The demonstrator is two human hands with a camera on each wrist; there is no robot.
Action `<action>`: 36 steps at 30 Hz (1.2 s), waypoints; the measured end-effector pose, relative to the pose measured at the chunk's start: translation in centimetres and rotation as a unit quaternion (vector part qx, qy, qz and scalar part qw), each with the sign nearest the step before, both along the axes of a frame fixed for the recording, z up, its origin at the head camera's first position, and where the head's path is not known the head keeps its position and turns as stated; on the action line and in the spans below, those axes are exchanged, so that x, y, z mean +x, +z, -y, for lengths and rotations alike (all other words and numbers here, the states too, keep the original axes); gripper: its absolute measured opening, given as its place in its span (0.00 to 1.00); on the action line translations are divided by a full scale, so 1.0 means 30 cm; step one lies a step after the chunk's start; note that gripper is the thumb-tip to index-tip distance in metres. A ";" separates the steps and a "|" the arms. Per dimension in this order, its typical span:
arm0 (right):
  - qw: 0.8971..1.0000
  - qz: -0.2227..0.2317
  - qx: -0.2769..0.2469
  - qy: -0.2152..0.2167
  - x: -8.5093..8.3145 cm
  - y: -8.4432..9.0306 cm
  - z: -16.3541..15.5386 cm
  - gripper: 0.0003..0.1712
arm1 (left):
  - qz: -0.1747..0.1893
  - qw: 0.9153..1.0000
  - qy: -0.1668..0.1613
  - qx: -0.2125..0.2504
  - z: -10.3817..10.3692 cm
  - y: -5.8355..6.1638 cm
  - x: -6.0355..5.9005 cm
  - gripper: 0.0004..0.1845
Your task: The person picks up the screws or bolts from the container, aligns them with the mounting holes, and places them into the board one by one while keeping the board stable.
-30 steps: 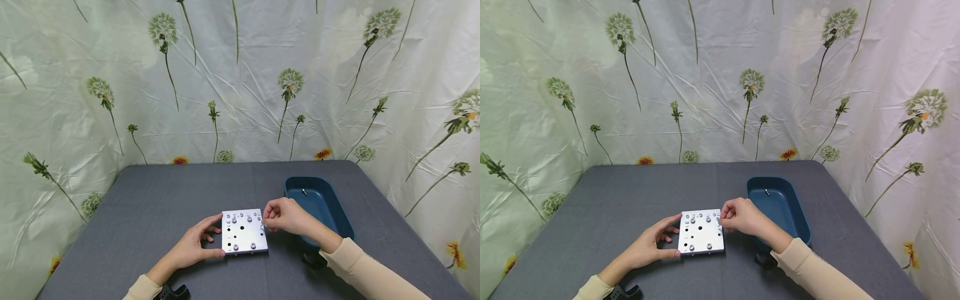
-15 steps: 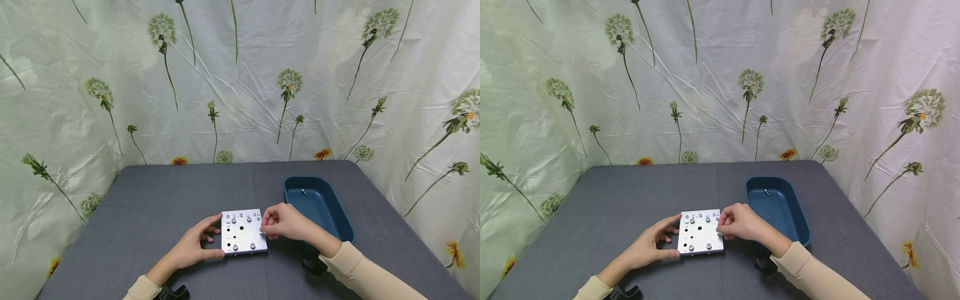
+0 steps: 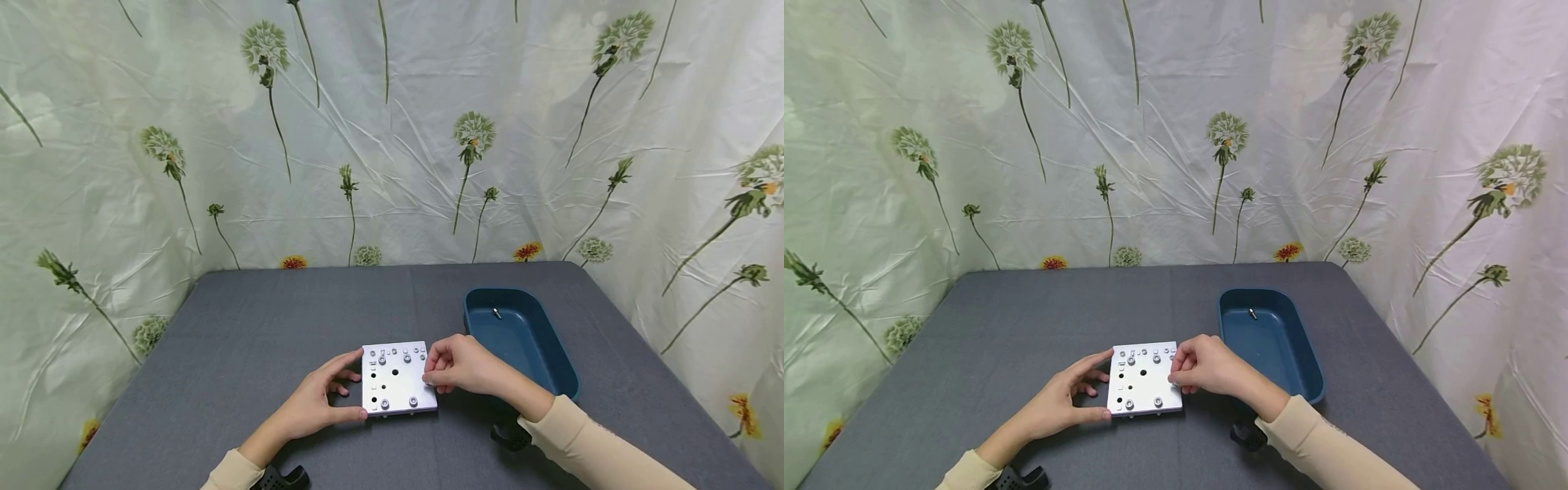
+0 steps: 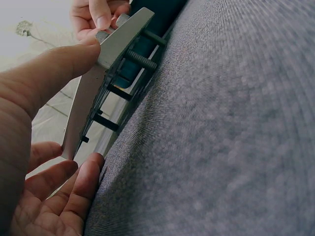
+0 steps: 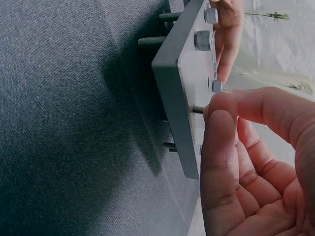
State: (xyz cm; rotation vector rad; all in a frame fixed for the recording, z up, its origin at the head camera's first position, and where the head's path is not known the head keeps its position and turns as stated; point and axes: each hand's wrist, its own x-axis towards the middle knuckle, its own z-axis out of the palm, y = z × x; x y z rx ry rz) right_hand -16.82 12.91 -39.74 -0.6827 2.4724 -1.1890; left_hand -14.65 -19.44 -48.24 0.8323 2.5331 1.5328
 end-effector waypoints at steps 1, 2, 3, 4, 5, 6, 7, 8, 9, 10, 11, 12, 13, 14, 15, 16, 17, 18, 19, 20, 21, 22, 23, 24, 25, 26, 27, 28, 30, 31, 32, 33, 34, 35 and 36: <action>1.000 0.001 -0.001 0.001 0.000 -0.002 0.000 0.05 | 0.000 1.000 0.000 0.000 0.000 0.000 0.000 0.52; 1.000 0.001 -0.001 0.002 -0.001 -0.004 0.001 0.05 | 0.000 1.000 0.000 0.000 0.000 0.000 0.000 0.52; 1.000 0.001 0.001 0.003 -0.002 -0.005 0.001 0.05 | 0.000 1.000 -0.001 0.000 0.000 0.000 0.000 0.52; 1.000 0.001 0.002 0.004 -0.002 -0.006 0.001 0.06 | 0.000 1.000 0.000 0.000 0.000 0.000 0.000 0.52; 1.000 0.002 0.004 0.004 -0.003 -0.006 0.002 0.06 | 0.001 1.000 0.000 0.000 0.000 0.001 0.000 0.52; 1.000 0.002 0.005 0.005 -0.003 -0.007 0.003 0.06 | 0.001 1.000 0.000 -0.001 0.000 0.001 0.000 0.52; 1.000 0.003 0.006 0.007 -0.004 -0.007 0.003 0.06 | 0.002 1.000 0.001 -0.001 0.000 0.002 0.000 0.52; 1.000 0.004 0.008 0.008 -0.004 -0.007 0.004 0.06 | 0.003 1.000 0.001 -0.001 -0.001 0.002 0.000 0.52; 1.000 0.004 0.010 0.008 -0.004 -0.007 0.005 0.06 | 0.004 1.000 0.000 -0.001 -0.001 0.003 0.000 0.52; 1.000 0.005 0.012 0.009 -0.004 -0.007 0.005 0.06 | 0.004 1.000 0.000 -0.001 -0.001 0.004 0.001 0.52; 1.000 0.006 0.013 0.010 -0.004 -0.006 0.006 0.07 | 0.005 1.000 0.000 -0.001 -0.001 0.005 0.001 0.52; 1.000 0.006 0.014 0.010 -0.004 -0.006 0.006 0.07 | 0.006 1.000 0.000 -0.001 -0.001 0.005 0.001 0.52; 1.000 0.007 0.014 0.011 -0.004 -0.006 0.007 0.06 | 0.006 1.000 0.000 -0.002 -0.001 0.006 0.001 0.52; 1.000 0.007 0.014 0.012 -0.004 -0.007 0.007 0.06 | 0.006 1.000 0.001 -0.002 -0.001 0.006 0.001 0.52; 1.000 0.007 0.013 0.012 -0.004 -0.007 0.008 0.06 | 0.006 1.000 0.001 -0.002 -0.001 0.006 0.001 0.52; 1.000 0.008 0.013 0.013 -0.004 -0.008 0.008 0.06 | 0.006 1.000 0.002 -0.002 -0.001 0.005 0.001 0.52; 1.000 0.008 0.011 0.013 -0.004 -0.008 0.008 0.06 | 0.007 1.000 0.002 -0.002 0.000 0.005 0.000 0.52; 1.000 0.008 0.011 0.013 -0.005 -0.008 0.008 0.06 | 0.007 1.000 0.002 -0.002 0.000 0.005 0.000 0.52; 1.000 0.008 0.010 0.014 -0.005 -0.008 0.009 0.06 | 0.008 1.000 0.002 -0.001 0.000 0.004 0.000 0.52; 1.000 0.009 0.009 0.014 -0.005 -0.008 0.009 0.06 | 0.008 1.000 0.002 -0.001 0.001 0.004 0.000 0.52; 1.000 0.009 0.007 0.015 -0.004 -0.007 0.009 0.06 | 0.008 1.000 0.001 -0.001 0.001 0.004 0.000 0.52; 1.000 0.010 0.007 0.015 -0.005 -0.007 0.008 0.06 | 0.009 1.000 0.001 0.000 0.001 0.004 0.000 0.52; 1.000 0.009 0.005 0.016 -0.005 -0.007 0.008 0.06 | 0.009 1.000 0.000 0.000 0.001 0.004 0.000 0.52; 1.000 0.009 0.005 0.017 -0.005 -0.007 0.007 0.06 | 0.009 1.000 0.000 -0.001 0.000 0.005 0.000 0.52; 1.000 0.009 0.005 0.017 -0.006 -0.007 0.007 0.06 | 0.008 1.000 0.000 -0.001 0.000 0.005 0.001 0.52; 1.000 0.009 0.005 0.017 -0.007 -0.007 0.007 0.06 | 0.007 1.000 -0.001 -0.001 0.000 0.006 0.001 0.52; 1.000 0.008 0.006 0.017 -0.008 -0.007 0.006 0.06 | 0.007 1.000 -0.001 -0.001 -0.001 0.006 0.001 0.52; 1.000 0.008 0.007 0.017 -0.008 -0.007 0.006 0.06 | 0.006 1.000 -0.001 -0.001 -0.001 0.007 0.001 0.52; 1.000 0.008 0.008 0.016 -0.009 -0.006 0.006 0.06 | 0.005 1.000 -0.002 0.000 -0.001 0.008 0.002 0.52; 1.000 0.008 0.008 0.016 -0.010 -0.005 0.006 0.06 | 0.004 1.000 -0.001 0.000 -0.001 0.008 0.002 0.52; 1.000 0.008 0.007 0.017 -0.010 -0.005 0.006 0.06 | 0.004 1.000 -0.001 0.000 -0.001 0.008 0.003 0.52; 1.000 0.006 0.008 0.016 -0.011 -0.004 0.005 0.06 | 0.004 1.000 -0.001 -0.001 -0.001 0.008 0.003 0.52; 1.000 0.006 0.007 0.016 -0.011 -0.003 0.005 0.06 | 0.004 1.000 -0.001 -0.001 -0.001 0.008 0.003 0.52; 1.000 0.005 0.007 0.016 -0.012 -0.002 0.004 0.06 | 0.004 1.000 -0.001 -0.001 -0.001 0.008 0.003 0.52; 1.000 0.004 0.007 0.016 -0.013 -0.001 0.004 0.06 | 0.004 1.000 -0.002 -0.001 -0.001 0.009 0.003 0.52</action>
